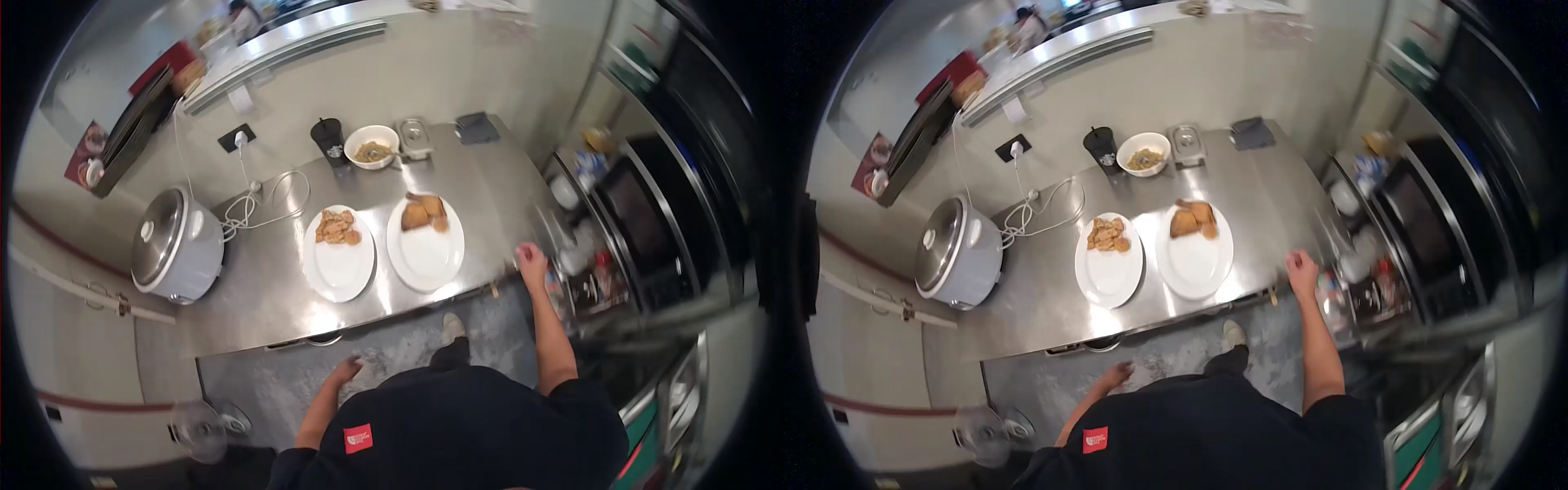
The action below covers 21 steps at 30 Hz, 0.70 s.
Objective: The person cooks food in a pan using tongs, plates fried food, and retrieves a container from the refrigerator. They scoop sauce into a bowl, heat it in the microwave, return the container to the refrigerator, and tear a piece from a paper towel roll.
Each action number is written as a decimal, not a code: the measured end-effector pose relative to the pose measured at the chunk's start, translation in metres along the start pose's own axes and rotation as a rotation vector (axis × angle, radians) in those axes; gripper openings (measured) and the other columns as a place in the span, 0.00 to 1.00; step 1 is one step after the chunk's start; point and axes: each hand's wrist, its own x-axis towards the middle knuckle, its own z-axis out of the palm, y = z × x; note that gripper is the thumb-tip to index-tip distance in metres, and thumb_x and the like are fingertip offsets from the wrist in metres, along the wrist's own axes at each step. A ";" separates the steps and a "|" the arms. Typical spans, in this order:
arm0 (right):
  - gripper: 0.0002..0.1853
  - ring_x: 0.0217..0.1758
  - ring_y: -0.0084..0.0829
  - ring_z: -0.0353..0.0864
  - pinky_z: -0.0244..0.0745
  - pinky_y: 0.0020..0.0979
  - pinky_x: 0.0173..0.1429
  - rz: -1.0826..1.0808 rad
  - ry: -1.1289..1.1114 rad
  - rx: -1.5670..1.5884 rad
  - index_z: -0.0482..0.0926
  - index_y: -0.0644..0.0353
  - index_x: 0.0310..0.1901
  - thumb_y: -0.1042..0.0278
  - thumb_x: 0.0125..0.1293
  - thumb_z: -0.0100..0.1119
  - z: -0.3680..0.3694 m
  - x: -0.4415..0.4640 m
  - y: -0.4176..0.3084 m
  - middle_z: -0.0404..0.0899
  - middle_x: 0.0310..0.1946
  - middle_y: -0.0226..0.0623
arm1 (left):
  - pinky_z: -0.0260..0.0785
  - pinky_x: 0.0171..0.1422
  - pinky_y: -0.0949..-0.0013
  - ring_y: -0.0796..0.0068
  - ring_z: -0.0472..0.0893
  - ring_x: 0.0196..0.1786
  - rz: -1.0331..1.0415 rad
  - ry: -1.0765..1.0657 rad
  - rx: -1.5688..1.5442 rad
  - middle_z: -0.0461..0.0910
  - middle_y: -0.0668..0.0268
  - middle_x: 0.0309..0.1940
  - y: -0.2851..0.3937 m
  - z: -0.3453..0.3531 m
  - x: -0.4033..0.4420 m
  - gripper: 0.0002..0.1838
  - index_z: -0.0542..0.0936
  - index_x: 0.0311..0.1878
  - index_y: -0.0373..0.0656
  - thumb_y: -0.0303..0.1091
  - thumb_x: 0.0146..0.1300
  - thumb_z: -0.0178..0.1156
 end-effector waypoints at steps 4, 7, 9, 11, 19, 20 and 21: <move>0.12 0.35 0.41 0.77 0.71 0.36 0.42 -0.237 -0.094 -0.254 0.77 0.64 0.37 0.67 0.53 0.58 0.098 0.194 0.005 0.78 0.31 0.47 | 0.73 0.31 0.65 0.70 0.79 0.30 -0.109 0.292 0.583 0.78 0.59 0.30 -0.095 0.046 -0.040 0.20 0.75 0.49 0.42 0.38 0.53 0.57; 0.19 0.46 0.48 0.73 0.67 0.41 0.52 -0.392 -0.188 -0.504 0.74 0.64 0.46 0.66 0.53 0.59 0.163 0.296 0.019 0.74 0.43 0.52 | 0.74 0.30 0.65 0.73 0.79 0.31 -0.021 -0.061 0.824 0.78 0.61 0.30 -0.081 0.065 -0.099 0.18 0.76 0.48 0.43 0.37 0.53 0.57; 0.25 0.51 0.50 0.71 0.65 0.41 0.56 -0.457 -0.199 -0.616 0.69 0.66 0.52 0.65 0.52 0.59 0.194 0.342 0.031 0.71 0.47 0.53 | 0.73 0.30 0.65 0.73 0.79 0.30 -0.320 0.120 0.082 0.78 0.62 0.30 -0.046 0.079 -0.131 0.17 0.76 0.48 0.44 0.36 0.54 0.56; 0.24 0.56 0.50 0.66 0.63 0.42 0.58 -0.450 -0.231 -0.630 0.67 0.62 0.54 0.66 0.55 0.56 0.207 0.362 0.025 0.67 0.52 0.53 | 0.73 0.30 0.65 0.73 0.79 0.30 -0.447 0.249 -0.306 0.78 0.62 0.31 -0.001 0.095 -0.150 0.17 0.76 0.48 0.45 0.35 0.54 0.56; 0.11 0.46 0.41 0.76 0.72 0.43 0.47 -0.286 -0.464 -0.909 0.73 0.58 0.40 0.66 0.56 0.52 0.225 0.366 0.028 0.75 0.39 0.43 | 0.69 0.47 0.67 0.64 0.79 0.42 -0.543 0.543 -0.401 0.79 0.55 0.37 0.065 0.120 -0.145 0.18 0.75 0.50 0.44 0.39 0.57 0.53; 0.11 0.39 0.43 0.78 0.72 0.43 0.41 -0.605 -0.286 -0.810 0.74 0.62 0.33 0.62 0.55 0.53 0.241 0.391 0.107 0.77 0.34 0.46 | 0.67 0.51 0.64 0.58 0.77 0.46 -0.494 0.586 -0.411 0.78 0.54 0.41 0.060 0.124 -0.146 0.19 0.75 0.49 0.43 0.41 0.58 0.53; 0.13 0.38 0.45 0.78 0.73 0.43 0.40 -0.496 -0.236 -0.863 0.76 0.64 0.32 0.61 0.54 0.53 0.239 0.394 0.122 0.78 0.33 0.43 | 0.67 0.51 0.64 0.58 0.77 0.46 -0.508 0.647 -0.465 0.78 0.54 0.41 0.057 0.130 -0.148 0.19 0.75 0.49 0.43 0.41 0.58 0.53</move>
